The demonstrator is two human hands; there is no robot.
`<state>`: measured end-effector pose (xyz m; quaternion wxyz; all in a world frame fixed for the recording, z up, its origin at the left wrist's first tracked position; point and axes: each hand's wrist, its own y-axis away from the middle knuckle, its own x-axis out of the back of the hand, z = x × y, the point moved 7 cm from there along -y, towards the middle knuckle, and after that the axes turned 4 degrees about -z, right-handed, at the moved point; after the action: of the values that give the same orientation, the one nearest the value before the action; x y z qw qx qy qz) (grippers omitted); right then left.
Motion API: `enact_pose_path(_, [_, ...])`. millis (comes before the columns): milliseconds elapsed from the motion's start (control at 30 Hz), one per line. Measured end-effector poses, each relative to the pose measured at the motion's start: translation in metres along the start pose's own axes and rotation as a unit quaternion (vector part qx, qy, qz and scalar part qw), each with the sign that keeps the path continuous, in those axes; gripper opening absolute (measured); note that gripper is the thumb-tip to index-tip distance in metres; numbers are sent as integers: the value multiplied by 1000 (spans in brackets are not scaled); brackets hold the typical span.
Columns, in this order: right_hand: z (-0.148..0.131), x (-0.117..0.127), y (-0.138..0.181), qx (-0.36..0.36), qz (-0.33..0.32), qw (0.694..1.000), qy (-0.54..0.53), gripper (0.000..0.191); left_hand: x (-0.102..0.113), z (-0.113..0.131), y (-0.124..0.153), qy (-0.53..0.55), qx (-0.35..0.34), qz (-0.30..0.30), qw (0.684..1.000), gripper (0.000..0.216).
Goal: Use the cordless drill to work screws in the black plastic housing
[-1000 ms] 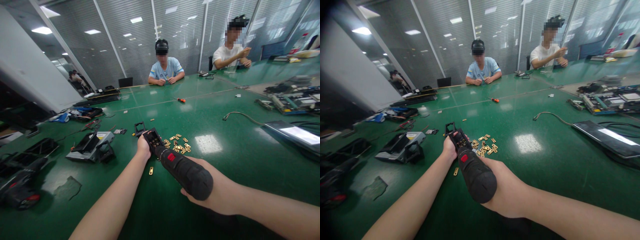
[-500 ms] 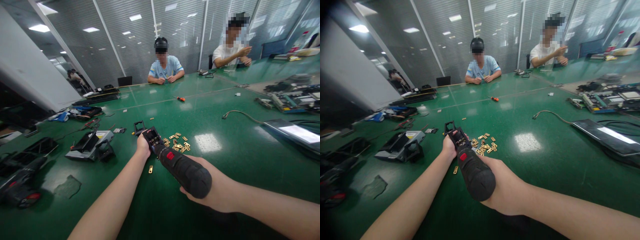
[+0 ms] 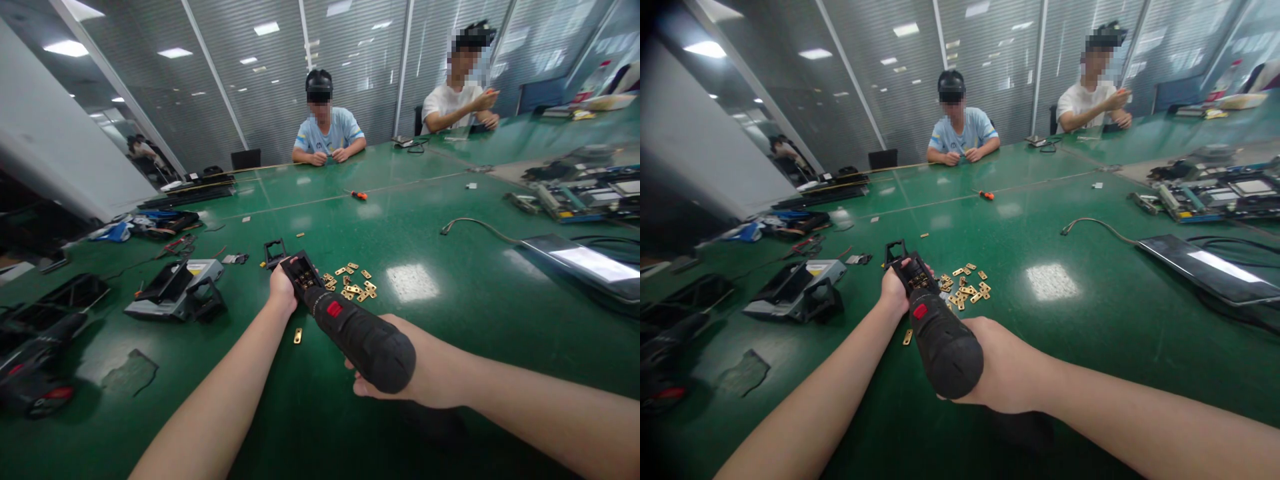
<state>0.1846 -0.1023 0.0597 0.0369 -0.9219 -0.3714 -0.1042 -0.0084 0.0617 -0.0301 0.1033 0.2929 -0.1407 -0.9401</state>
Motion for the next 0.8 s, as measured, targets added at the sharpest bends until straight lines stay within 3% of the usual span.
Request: enact_pose_path(800, [3,2,1,-9,21,1000,-9,21,-4,2,1,-9,-15,-13,1000,24])
